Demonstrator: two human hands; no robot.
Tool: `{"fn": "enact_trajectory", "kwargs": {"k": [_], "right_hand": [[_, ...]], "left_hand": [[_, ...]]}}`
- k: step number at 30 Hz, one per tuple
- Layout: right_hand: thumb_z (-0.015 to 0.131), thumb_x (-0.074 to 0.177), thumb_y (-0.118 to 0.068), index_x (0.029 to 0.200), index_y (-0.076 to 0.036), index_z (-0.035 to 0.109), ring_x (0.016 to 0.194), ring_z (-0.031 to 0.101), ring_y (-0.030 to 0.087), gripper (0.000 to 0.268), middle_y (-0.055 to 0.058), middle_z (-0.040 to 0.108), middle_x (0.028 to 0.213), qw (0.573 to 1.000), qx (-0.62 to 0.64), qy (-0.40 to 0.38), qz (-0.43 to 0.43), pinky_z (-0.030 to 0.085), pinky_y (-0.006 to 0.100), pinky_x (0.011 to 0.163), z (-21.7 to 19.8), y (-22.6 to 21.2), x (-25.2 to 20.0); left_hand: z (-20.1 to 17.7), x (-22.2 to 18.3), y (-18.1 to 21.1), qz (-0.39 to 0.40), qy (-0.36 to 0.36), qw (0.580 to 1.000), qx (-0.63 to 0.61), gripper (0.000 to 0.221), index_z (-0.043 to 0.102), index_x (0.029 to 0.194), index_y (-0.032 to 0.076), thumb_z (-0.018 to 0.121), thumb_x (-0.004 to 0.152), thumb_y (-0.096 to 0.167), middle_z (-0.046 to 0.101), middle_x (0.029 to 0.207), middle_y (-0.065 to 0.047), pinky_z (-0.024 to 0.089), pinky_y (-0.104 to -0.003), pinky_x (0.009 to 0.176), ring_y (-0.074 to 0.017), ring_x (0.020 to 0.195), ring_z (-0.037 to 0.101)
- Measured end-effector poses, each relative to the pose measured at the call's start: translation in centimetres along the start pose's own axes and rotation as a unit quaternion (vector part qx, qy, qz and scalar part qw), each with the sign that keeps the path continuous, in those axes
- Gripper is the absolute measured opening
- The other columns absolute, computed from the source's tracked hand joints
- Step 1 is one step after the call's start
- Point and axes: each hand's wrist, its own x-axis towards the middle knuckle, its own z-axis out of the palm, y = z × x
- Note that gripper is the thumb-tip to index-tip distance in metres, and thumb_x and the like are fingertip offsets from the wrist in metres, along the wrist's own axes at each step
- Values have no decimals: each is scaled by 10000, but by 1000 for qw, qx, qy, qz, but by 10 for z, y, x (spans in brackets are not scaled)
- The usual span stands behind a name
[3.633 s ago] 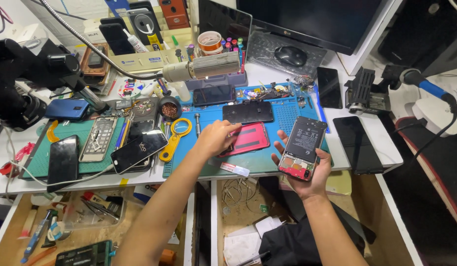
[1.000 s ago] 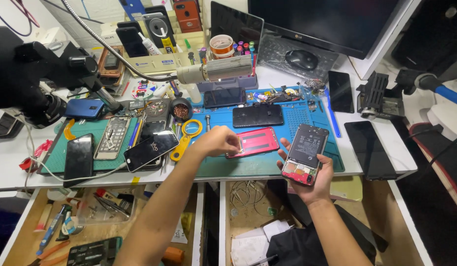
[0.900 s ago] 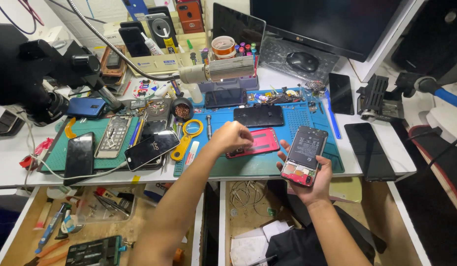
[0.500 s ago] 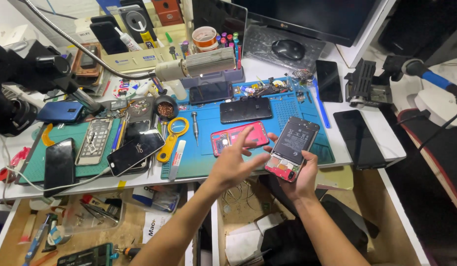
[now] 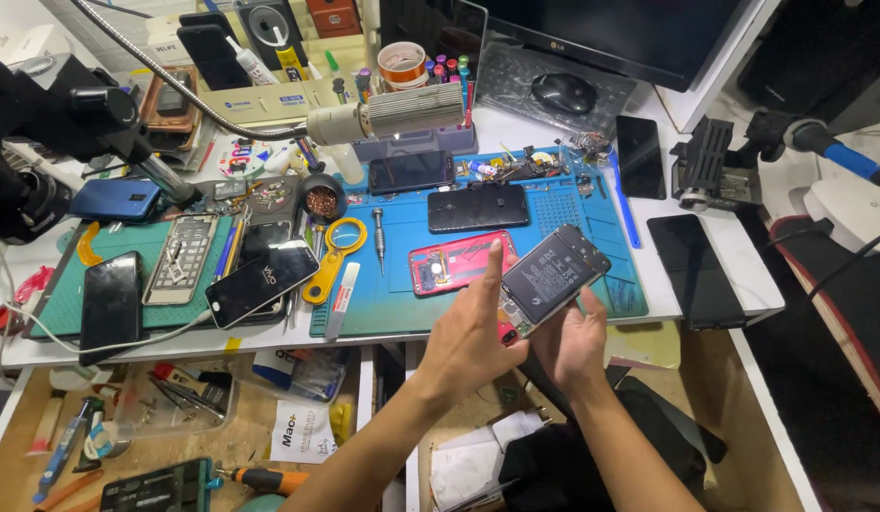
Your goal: Disassembling a mobile phone to remove the battery and screen assembly
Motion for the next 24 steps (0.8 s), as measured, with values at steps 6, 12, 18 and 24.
{"fn": "enact_trajectory", "kwargs": {"k": [6, 12, 18, 24], "right_hand": [[326, 720, -909, 1442, -115, 492, 1306, 489, 525, 1086, 189, 517, 1494, 987, 54, -18, 149, 367, 782, 1032, 22, -31, -13], [261, 795, -929, 1385, -4, 552, 1064, 643, 604, 1135, 416, 644, 1209, 925, -80, -203, 311, 518, 760, 860, 3, -36, -9], [360, 910, -690, 1479, -14, 448, 949, 720, 502, 888, 371, 690, 1156, 859, -198, -258, 395, 595, 673, 778, -42, 3, 6], [552, 970, -356, 1362, -73, 586, 834, 738, 359, 485, 223, 690, 991, 927, -222, -134, 271, 626, 566, 710, 42, -19, -40]], "left_hand": [[-23, 31, -68, 83, -65, 991, 85, 1335, -38, 1653, 124, 822, 642, -13, 540, 1424, -330, 435, -572, 1085, -487, 1368, 493], [-78, 28, -44, 206, -185, 914, 298, 1188, 54, 1658, 101, 614, 638, -138, 496, 1540, -160, 275, -622, 1179, -429, 1514, 304], [-69, 16, -31, 226, -281, 858, 366, 1330, 155, 1657, 154, 874, 564, -91, 579, 1469, -122, 261, -626, 1185, -410, 1506, 328], [-53, 21, -88, 157, 10, 938, 310, 1113, 73, 1664, 239, 625, 761, -108, 440, 1556, -166, 393, -562, 1102, -448, 1457, 374]]}}
